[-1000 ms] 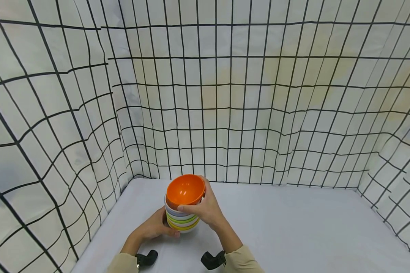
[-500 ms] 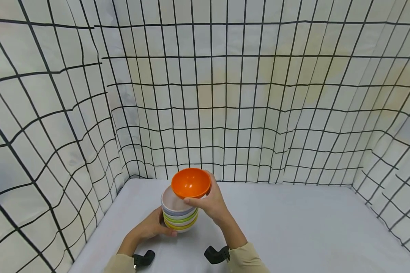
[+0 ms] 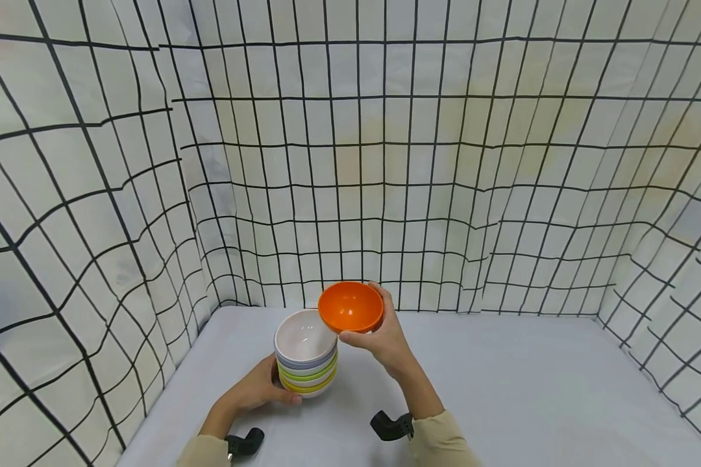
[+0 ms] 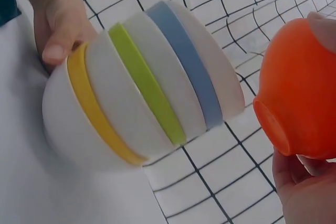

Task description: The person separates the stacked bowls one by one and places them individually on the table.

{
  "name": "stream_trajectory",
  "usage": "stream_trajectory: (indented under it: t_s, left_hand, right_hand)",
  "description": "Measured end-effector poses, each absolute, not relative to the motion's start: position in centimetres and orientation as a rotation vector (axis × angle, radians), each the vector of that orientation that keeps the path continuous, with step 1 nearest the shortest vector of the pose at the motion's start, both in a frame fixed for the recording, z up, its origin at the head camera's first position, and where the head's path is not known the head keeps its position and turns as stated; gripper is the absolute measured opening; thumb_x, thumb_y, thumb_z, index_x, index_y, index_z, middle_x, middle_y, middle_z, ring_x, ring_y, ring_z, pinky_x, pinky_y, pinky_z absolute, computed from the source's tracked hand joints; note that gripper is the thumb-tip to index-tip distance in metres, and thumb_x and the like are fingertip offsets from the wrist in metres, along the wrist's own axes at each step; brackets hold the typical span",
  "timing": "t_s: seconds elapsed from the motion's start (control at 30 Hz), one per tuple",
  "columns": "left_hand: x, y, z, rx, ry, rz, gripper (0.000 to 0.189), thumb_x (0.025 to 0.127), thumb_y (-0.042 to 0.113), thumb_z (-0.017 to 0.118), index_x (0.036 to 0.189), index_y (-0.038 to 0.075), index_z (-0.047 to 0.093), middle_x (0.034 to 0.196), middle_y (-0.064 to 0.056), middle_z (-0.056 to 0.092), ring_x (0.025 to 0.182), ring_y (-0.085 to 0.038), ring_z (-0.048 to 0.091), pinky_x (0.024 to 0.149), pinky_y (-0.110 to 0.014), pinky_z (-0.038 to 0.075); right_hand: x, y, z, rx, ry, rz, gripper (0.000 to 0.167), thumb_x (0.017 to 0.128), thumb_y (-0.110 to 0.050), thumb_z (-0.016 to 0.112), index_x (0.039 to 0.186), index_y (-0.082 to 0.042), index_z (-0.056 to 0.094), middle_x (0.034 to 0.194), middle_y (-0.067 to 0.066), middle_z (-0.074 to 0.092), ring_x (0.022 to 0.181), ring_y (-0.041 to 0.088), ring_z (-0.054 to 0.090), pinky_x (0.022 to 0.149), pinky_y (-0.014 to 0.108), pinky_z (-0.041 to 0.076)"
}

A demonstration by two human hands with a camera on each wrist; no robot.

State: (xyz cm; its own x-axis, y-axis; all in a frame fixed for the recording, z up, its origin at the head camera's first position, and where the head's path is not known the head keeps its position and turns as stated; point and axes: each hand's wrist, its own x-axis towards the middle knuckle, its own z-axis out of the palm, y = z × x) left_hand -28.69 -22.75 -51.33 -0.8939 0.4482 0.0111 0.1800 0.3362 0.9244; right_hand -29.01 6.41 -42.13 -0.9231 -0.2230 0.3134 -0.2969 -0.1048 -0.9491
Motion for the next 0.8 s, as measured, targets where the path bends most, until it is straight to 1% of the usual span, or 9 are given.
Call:
stream_trajectory:
  t_s: [0.07,0.13,0.27,0.33,0.4,0.57,0.7,0.8]
  left_hand:
    - [-28.7,-22.8,-51.3,0.572,2.364,1.577,0.100,0.072,0.017,0.093,0.154,0.009,0.035,0.143,-0.013,0.058,0.133,-0.029,0.052,0.118,-0.054,0.035]
    - [-28.7,-22.8,-51.3,0.584,2.368,1.575,0.102,0.072,0.016,0.093,0.155,0.008,0.034,0.143,-0.013,0.058,0.133,-0.028,0.053,0.118,-0.054,0.036]
    - [-28.8,-22.8,-51.3,0.599,2.369,1.574,0.103,0.073,0.016,0.093,0.156,0.008,0.032,0.144,-0.013,0.058,0.133,-0.026,0.053,0.117,-0.048,0.038]
    - [-28.8,-22.8,-51.3,0.593,2.361,1.582,0.103,0.073,0.016,0.093,0.156,0.009,0.032,0.144,-0.012,0.058,0.134,-0.025,0.053,0.117,-0.046,0.037]
    - [-28.9,-22.9,-51.4,0.591,2.351,1.590,0.103,0.073,0.016,0.093,0.157,0.010,0.032,0.144,-0.010,0.058,0.134,-0.025,0.053,0.117,-0.046,0.036]
    - [-29.0,-22.8,-51.5,0.602,2.332,1.605,0.103,0.074,0.017,0.092,0.157,0.010,0.032,0.145,-0.011,0.058,0.136,-0.029,0.051,0.119,-0.053,0.033]
    - [-28.8,-22.7,-51.5,0.572,2.327,1.614,0.104,0.073,0.017,0.092,0.157,0.011,0.031,0.147,-0.012,0.056,0.139,-0.033,0.048,0.122,-0.060,0.030]
    - [-28.8,-22.7,-51.5,0.557,2.328,1.620,0.105,0.073,0.017,0.093,0.158,0.011,0.031,0.149,-0.013,0.055,0.142,-0.035,0.046,0.122,-0.064,0.026]
  right_hand:
    - [-29.2,7.1,-42.3,0.587,-2.085,2.194,0.107,0.074,-0.009,0.090,0.157,-0.031,0.025,0.154,0.003,0.043,0.136,0.030,0.047,0.105,0.043,0.055]
    - [-29.4,7.8,-42.4,0.581,-2.100,2.174,0.108,0.074,-0.008,0.090,0.157,-0.031,0.025,0.154,0.002,0.043,0.136,0.031,0.047,0.104,0.043,0.055]
    - [-29.6,9.3,-43.0,0.566,-2.137,2.133,0.105,0.073,-0.009,0.091,0.155,-0.030,0.028,0.152,0.002,0.043,0.136,0.031,0.046,0.103,0.044,0.056]
    - [-29.6,10.1,-43.3,0.544,-2.168,2.108,0.105,0.073,-0.011,0.092,0.154,-0.031,0.028,0.152,0.002,0.044,0.136,0.031,0.045,0.103,0.043,0.056]
    - [-29.7,10.9,-43.7,0.519,-2.202,2.080,0.105,0.073,-0.012,0.092,0.154,-0.033,0.028,0.152,0.001,0.043,0.136,0.031,0.045,0.103,0.043,0.056]
    - [-29.9,13.2,-44.6,0.466,-2.274,2.016,0.104,0.073,-0.014,0.093,0.153,-0.032,0.029,0.153,0.002,0.042,0.136,0.033,0.044,0.101,0.045,0.057]
    - [-30.2,15.1,-45.4,0.406,-2.304,1.973,0.106,0.073,-0.016,0.093,0.155,-0.026,0.028,0.153,0.004,0.042,0.137,0.034,0.044,0.100,0.045,0.057]
    - [-30.3,16.5,-46.0,0.366,-2.318,1.933,0.107,0.073,-0.017,0.093,0.156,-0.023,0.026,0.153,0.006,0.041,0.137,0.035,0.044,0.100,0.045,0.058]
